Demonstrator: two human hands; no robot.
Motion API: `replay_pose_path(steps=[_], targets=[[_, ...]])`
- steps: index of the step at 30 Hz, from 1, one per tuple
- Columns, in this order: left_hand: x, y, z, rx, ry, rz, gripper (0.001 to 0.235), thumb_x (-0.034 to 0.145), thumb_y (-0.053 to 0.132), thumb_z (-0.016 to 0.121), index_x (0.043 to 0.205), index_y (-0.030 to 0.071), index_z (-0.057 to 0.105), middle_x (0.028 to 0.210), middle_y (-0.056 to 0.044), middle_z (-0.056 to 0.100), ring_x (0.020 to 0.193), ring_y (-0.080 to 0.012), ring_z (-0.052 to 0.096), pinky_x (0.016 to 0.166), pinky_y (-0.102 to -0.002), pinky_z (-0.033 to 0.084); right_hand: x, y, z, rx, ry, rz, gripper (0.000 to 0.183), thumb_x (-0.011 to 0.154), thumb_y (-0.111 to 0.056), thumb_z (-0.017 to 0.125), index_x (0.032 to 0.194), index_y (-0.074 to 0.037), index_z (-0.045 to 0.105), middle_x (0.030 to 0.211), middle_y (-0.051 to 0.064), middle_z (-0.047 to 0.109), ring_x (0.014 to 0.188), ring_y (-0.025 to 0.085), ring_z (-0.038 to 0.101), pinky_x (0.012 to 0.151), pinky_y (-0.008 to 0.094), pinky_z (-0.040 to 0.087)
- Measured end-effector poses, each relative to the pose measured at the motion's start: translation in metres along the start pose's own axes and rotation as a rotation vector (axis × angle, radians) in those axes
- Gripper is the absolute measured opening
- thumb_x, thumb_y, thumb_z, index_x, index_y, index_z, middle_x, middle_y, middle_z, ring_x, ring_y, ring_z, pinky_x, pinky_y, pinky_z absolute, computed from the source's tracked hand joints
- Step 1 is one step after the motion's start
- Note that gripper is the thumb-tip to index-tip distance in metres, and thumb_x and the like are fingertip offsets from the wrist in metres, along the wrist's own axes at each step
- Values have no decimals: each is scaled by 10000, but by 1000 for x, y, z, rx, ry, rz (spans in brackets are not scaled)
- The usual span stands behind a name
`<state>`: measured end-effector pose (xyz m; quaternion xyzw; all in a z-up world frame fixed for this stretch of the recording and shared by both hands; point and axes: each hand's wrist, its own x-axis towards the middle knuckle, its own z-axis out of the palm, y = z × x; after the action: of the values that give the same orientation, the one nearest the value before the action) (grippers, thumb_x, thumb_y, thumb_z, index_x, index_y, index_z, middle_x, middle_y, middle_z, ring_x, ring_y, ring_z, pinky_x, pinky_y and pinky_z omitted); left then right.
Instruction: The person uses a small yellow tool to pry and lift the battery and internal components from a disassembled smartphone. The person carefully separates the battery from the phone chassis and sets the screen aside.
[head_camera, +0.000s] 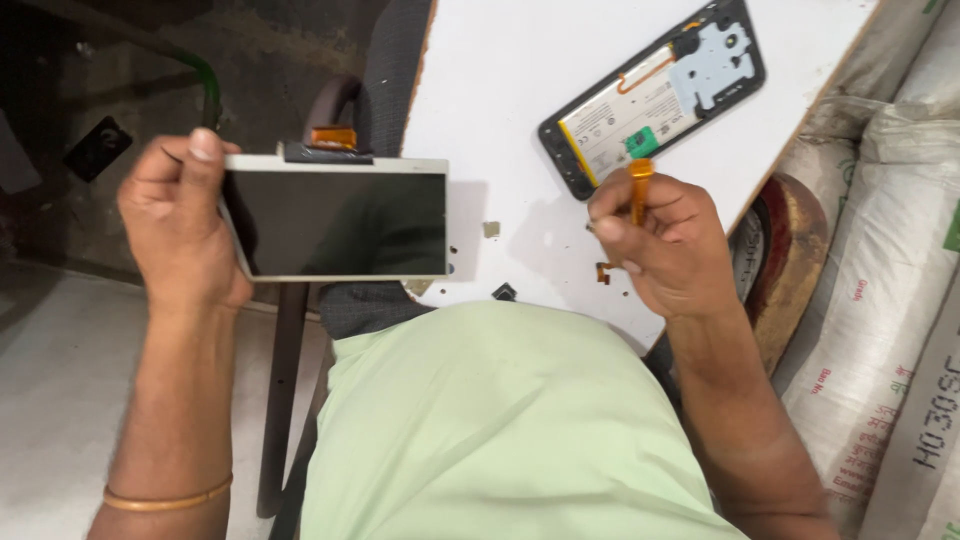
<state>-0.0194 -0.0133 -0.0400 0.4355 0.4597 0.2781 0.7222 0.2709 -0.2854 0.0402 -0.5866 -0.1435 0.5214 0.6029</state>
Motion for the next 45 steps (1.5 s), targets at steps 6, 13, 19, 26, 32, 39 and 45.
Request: replay_pose_path(steps=[6,13,19,26,32,39,45], targets=[[-42,-7,62,49,36,108,195,1075,211,729,984,46,678,948,-21,714,830,-68,619,810,-224,527,-26,19,-33,671,-218,-51,155,1013,-164,744,1049,-71,626,1069,59,618,603,49,352,529,193,302],[-72,-19,122,354,-102,217,127,1028,115,746,1086,5,718,998,-36,711,888,-67,612,800,-210,489,-34,36,-61,745,-353,-186,160,1001,-161,751,1037,-79,619,1018,96,696,533,34,353,487,205,292],[-113,-23,135,890,-219,656,186,962,134,810,1111,54,732,1221,-88,738,1239,-234,646,1063,-354,497,-50,49,-91,707,-345,-297,139,987,-112,769,1053,-57,661,954,114,714,512,27,355,498,199,294],[-124,-34,139,1245,-434,904,423,785,398,871,1081,114,769,1400,-61,596,1437,-302,383,1184,-519,283,-56,35,-108,450,-58,-425,116,990,-50,765,1065,-18,682,946,147,739,516,31,418,471,179,320],[-120,-32,147,1271,-677,922,425,711,463,861,998,157,794,1374,2,615,1382,-245,431,1175,-518,295,-54,19,-100,93,199,-522,152,984,-39,730,1116,27,690,992,150,762,552,18,456,499,181,331],[-115,-30,163,1140,-756,935,387,714,422,868,951,125,795,1257,-3,715,1276,-235,518,1024,-449,386,-41,-2,-94,-377,319,-612,183,1009,-58,772,1157,23,700,985,101,760,595,2,465,562,152,381],[-120,-34,181,1025,-632,907,279,832,301,852,1019,106,781,1204,-6,739,1222,-206,590,1013,-395,407,12,-45,-105,-872,297,-683,133,1049,-79,764,1156,-4,742,984,61,752,736,55,572,641,197,435]])
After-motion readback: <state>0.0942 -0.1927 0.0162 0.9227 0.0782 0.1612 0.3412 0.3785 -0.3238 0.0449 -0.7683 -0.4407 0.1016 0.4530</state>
